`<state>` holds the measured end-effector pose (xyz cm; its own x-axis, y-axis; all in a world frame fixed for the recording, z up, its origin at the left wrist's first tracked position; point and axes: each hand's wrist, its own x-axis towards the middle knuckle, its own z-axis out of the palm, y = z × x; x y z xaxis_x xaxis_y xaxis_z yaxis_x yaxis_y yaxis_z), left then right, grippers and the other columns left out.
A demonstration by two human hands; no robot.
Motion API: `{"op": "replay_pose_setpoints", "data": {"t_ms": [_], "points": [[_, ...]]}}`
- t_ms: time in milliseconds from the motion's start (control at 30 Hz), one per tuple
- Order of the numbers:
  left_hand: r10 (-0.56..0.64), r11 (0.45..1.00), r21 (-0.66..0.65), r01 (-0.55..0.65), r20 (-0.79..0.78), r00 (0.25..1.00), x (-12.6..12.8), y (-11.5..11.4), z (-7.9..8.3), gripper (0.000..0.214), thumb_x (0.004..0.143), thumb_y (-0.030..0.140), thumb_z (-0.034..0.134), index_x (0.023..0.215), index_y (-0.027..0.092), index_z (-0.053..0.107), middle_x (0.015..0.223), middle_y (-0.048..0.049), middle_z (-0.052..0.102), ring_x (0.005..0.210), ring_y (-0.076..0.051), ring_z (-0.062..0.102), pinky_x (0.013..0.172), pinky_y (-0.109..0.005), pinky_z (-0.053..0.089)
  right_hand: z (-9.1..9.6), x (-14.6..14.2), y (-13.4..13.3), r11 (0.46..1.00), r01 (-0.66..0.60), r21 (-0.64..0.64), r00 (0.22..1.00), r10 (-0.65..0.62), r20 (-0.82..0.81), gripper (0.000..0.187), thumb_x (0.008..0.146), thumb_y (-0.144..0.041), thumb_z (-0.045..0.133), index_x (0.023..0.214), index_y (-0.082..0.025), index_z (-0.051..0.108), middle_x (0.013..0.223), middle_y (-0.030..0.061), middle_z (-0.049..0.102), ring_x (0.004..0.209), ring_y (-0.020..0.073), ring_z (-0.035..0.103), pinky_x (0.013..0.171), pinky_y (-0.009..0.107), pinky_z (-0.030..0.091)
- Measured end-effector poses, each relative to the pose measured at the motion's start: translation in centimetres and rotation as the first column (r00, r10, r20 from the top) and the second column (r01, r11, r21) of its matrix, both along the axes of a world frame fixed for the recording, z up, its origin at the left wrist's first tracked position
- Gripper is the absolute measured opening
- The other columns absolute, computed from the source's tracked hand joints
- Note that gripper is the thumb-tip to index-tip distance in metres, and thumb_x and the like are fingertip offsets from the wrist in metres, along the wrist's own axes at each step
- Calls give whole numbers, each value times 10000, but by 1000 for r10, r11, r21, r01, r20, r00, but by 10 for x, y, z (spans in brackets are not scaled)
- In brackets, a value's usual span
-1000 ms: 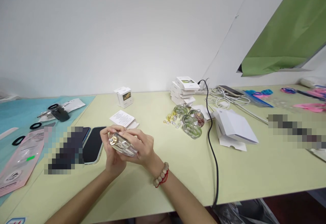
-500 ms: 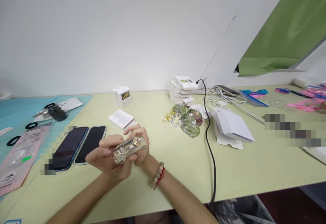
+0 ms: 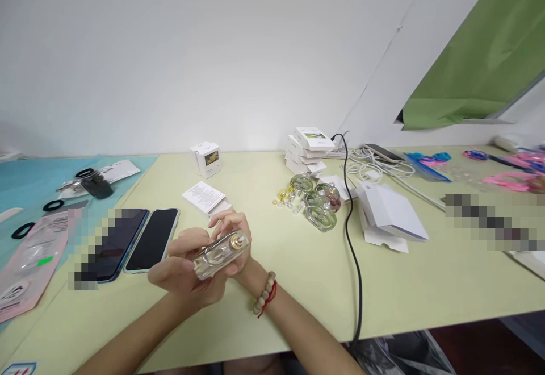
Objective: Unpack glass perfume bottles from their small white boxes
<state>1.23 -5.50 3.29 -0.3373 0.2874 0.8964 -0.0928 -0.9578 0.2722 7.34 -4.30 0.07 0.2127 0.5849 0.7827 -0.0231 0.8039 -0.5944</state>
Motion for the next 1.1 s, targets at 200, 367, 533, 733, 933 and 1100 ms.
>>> {"op": "replay_pose_setpoints", "data": {"t_ms": [200, 367, 533, 733, 933, 1100], "points": [[-199, 894, -435, 110, -165, 966, -13, 24, -16, 211, 828, 204, 478, 978, 197, 329, 841, -18, 455, 721, -69, 515, 611, -183, 447, 8, 16, 1, 977, 198, -77, 965, -181, 189, 352, 824, -369, 497, 1136, -231, 415, 998, 63, 517, 857, 153, 546, 722, 296, 478], [-332, 689, -722, 57, -245, 911, -11, 51, -41, 266, 885, 377, 343, 1059, 192, 261, 921, -54, 491, 769, -103, 531, 662, -235, 440, 12, 29, 14, 912, 284, -297, 892, -138, 430, 439, 845, -340, 478, 1263, -236, 392, 1142, 61, 527, 998, 148, 529, 865, 290, 435], [-87, 812, -511, -281, -582, 808, -11, 66, -58, 387, 853, 360, 405, 1134, 171, 217, 1160, -132, 393, 999, -173, 462, 851, -364, 384, 10, 61, 16, 777, 556, -296, 718, -269, 643, 565, 823, -332, 508, 1343, -280, 295, 1156, 52, 524, 1005, 160, 526, 853, 315, 425], [123, 834, -226, -503, -813, 569, -17, 68, -57, 278, 837, 335, 412, 1047, 154, 411, 1044, -102, 479, 996, -233, 433, 850, -387, 340, 10, 133, -29, 607, 776, -174, 459, -353, 815, 308, 784, -281, 549, 1086, -226, 562, 1054, 53, 577, 1014, 201, 506, 871, 354, 394], [92, 858, -140, -495, -905, 416, -12, 68, -75, 196, 827, 261, 372, 915, 165, 518, 986, -91, 512, 947, -219, 461, 831, -369, 342, 0, 168, -68, 507, 851, -138, 375, -401, 836, 339, 788, -310, 530, 1110, -202, 539, 1024, 71, 577, 963, 219, 527, 816, 355, 413], [244, 782, -49, -622, -894, 376, -13, 68, -86, 356, 807, 329, 411, 1102, 145, 486, 1238, -139, 419, 1221, -284, 301, 954, -427, 282, -7, 177, -69, 431, 902, 44, 197, -499, 844, 300, 759, -311, 584, 1037, -199, 570, 1003, 85, 520, 943, 235, 491, 797, 370, 401]]}}
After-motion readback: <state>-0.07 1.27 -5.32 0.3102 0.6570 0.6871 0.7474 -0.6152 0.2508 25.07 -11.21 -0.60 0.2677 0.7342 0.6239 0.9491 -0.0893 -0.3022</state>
